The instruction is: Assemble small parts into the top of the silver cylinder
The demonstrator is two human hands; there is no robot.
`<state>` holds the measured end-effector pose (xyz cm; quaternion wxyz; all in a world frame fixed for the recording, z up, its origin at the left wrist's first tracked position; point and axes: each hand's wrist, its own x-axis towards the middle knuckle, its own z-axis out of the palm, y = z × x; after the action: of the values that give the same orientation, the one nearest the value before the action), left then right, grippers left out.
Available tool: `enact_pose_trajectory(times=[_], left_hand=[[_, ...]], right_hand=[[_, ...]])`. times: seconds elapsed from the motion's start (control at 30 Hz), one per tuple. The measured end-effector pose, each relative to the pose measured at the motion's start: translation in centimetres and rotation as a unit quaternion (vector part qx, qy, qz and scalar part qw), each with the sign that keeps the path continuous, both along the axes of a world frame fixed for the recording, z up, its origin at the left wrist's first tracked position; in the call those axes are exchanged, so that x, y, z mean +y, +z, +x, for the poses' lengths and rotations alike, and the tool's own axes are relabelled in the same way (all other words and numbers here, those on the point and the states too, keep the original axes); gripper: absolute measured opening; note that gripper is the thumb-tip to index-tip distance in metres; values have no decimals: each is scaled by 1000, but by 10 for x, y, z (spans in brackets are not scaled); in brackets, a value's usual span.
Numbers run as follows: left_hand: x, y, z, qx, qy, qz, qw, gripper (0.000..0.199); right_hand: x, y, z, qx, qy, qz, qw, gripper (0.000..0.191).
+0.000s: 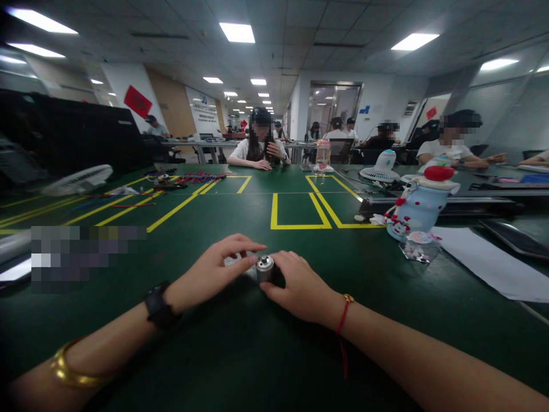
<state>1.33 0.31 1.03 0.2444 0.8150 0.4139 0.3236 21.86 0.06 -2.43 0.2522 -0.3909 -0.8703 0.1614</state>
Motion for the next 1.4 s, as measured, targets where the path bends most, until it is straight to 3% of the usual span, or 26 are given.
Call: enact_pose_trajectory(times=[0.2, 0.33, 0.8, 1.03, 1.4], left_hand=[[15, -18, -19, -52, 55, -124, 989, 30], [22, -24, -27, -73, 78, -150, 983, 34], [20, -25, -25, -57, 64, -151, 985, 31], [4, -14, -6, -55, 9, -134, 989, 26], [-8, -1, 7, -30, 20, -61, 997, 23]], right_hand=[[-2, 3, 1, -5, -10, -9, 1000, 30], [-3, 5, 2, -8, -9, -26, 1000, 28], [-1, 3, 2, -10, -12, -12, 1000, 32], [0, 1, 1, -2, -6, -14, 1000, 27], [0, 1, 0, 4, 2, -4, 1000, 23]])
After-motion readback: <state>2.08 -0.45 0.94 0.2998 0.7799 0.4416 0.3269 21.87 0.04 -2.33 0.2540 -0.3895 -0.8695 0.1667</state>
